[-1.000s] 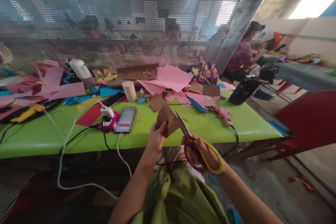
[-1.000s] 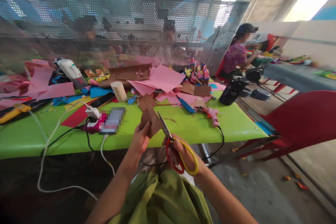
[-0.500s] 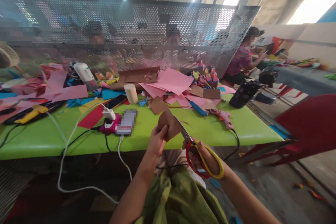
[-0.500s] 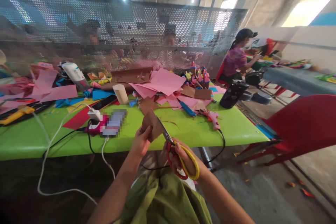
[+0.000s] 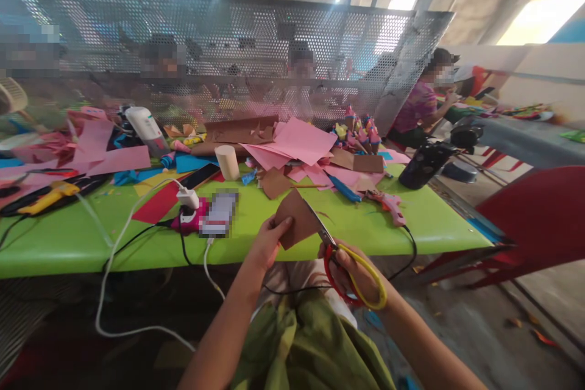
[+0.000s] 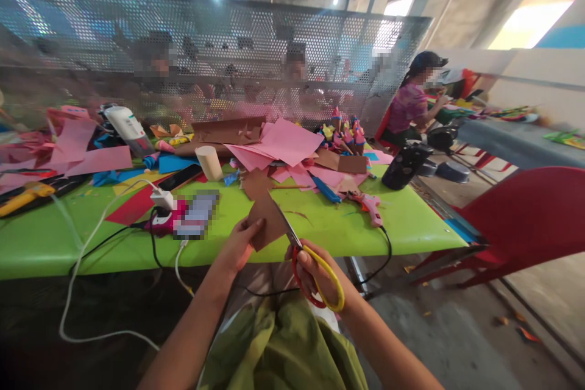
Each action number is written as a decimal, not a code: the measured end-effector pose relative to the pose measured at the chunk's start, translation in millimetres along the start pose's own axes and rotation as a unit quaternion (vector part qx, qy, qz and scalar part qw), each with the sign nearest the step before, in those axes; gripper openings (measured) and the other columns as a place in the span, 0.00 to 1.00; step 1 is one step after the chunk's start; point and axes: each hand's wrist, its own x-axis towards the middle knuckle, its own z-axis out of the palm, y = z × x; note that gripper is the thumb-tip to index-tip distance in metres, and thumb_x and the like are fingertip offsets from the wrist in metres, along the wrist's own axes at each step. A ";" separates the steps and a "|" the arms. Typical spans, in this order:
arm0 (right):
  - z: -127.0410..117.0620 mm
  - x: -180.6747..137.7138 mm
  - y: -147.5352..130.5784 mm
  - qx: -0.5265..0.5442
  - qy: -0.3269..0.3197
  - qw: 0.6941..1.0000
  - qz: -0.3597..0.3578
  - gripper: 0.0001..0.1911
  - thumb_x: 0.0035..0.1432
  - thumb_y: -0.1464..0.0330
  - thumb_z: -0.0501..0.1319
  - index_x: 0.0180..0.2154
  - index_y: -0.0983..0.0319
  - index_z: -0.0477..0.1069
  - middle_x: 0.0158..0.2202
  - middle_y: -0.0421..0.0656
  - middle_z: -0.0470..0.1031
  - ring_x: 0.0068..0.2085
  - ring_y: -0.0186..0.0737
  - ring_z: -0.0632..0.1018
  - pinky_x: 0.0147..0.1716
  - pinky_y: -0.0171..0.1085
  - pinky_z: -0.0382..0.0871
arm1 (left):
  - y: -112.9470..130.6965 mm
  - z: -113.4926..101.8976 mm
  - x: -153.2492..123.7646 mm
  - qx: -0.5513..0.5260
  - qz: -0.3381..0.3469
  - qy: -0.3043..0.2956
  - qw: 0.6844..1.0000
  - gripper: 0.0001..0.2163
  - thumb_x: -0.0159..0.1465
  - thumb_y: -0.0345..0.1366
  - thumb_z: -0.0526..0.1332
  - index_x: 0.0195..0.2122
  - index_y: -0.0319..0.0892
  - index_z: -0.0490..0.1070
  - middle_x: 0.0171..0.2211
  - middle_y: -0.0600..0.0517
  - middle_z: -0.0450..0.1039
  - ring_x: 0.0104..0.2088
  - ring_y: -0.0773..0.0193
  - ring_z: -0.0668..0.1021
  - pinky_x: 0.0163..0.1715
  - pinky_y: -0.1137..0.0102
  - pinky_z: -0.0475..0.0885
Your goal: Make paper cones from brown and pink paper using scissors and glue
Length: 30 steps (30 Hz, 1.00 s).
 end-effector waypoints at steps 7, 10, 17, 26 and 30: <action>2.7 -2.7 -3.9 -0.011 -0.002 1.000 0.007 0.32 0.53 0.39 0.62 0.36 0.62 0.67 0.14 0.29 0.57 0.13 0.25 0.54 0.11 0.28 0.49 | 12.9 -9.8 0.9 0.094 -0.004 -0.057 0.994 0.29 0.36 0.45 0.81 0.39 0.40 0.80 0.38 0.48 0.83 0.38 0.59 0.81 0.43 0.66 0.74; 1.0 -5.6 -3.8 -0.018 -0.011 1.000 0.009 0.31 0.54 0.40 0.62 0.35 0.63 0.68 0.15 0.30 0.57 0.13 0.25 0.55 0.11 0.28 0.51 | 25.4 -9.9 2.3 0.109 0.046 -0.101 0.988 0.30 0.40 0.41 0.81 0.47 0.46 0.79 0.45 0.49 0.82 0.46 0.57 0.80 0.49 0.66 0.72; -3.1 -12.9 -3.8 -0.029 -0.057 0.998 0.027 0.30 0.56 0.41 0.61 0.38 0.63 0.68 0.14 0.30 0.58 0.12 0.26 0.56 0.09 0.28 0.50 | 57.5 -0.8 6.0 0.192 0.101 -0.187 0.958 0.23 0.51 0.48 0.75 0.45 0.42 0.80 0.39 0.47 0.81 0.43 0.58 0.78 0.46 0.68 0.68; -3.1 -16.5 -4.6 -0.027 -0.065 0.997 0.017 0.28 0.58 0.42 0.60 0.34 0.61 0.64 0.14 0.30 0.58 0.12 0.25 0.55 0.09 0.26 0.50 | 41.6 3.0 5.9 0.181 0.110 -0.140 0.967 0.19 0.43 0.50 0.78 0.26 0.40 0.78 0.25 0.55 0.75 0.30 0.67 0.73 0.36 0.71 0.66; -4.2 -19.0 -9.2 -0.044 -0.074 0.996 0.018 0.28 0.60 0.41 0.57 0.35 0.61 0.65 0.17 0.31 0.59 0.14 0.25 0.57 0.12 0.28 0.57 | 49.0 3.9 1.6 0.200 0.100 -0.142 0.964 0.17 0.43 0.47 0.78 0.25 0.40 0.79 0.24 0.54 0.76 0.27 0.67 0.73 0.33 0.72 0.66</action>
